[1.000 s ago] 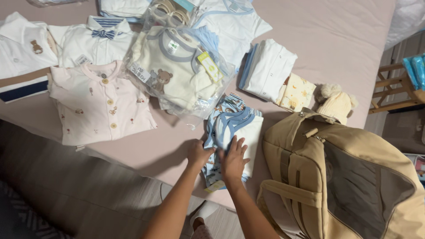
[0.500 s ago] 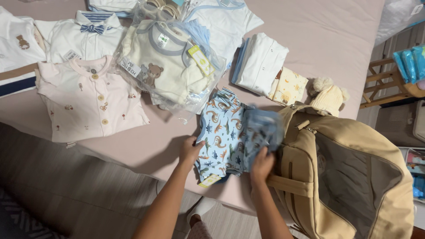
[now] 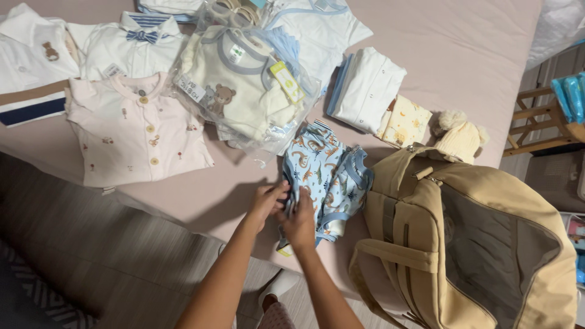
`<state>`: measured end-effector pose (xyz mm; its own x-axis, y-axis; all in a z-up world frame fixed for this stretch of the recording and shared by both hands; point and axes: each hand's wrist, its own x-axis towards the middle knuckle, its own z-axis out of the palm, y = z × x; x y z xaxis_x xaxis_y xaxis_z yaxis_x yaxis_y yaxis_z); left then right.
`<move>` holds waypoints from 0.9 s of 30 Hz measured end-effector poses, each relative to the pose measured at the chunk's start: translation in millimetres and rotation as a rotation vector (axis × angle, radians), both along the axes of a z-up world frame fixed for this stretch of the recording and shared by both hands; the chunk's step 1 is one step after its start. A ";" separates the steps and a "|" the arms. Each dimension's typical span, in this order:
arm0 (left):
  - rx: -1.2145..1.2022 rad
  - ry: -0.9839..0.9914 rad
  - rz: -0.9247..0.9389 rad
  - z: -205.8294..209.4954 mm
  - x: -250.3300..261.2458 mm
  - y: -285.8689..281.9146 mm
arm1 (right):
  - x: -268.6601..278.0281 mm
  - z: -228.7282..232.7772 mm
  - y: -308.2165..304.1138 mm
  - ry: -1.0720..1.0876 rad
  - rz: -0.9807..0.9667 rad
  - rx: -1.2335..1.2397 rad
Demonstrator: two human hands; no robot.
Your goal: The person sorts baby clothing items on a bed, unfolding several garments including onesies and sets, and placing a clothing item into a plastic bag.
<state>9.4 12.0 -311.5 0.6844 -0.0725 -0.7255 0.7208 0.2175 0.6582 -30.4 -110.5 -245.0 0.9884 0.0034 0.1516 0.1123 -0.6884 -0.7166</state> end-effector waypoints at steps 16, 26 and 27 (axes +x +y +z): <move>-0.253 0.111 0.070 -43.8 -16.2 -13.7 | 17.9 -2.3 -56.6 0.754 -0.240 0.703; -0.185 -0.067 -0.197 -14.1 0.7 -27.5 | 10.8 -38.9 -94.5 0.750 -0.325 0.803; -0.223 -0.041 -0.095 -17.3 2.0 -31.0 | 10.4 -43.9 -98.0 0.763 -0.331 0.860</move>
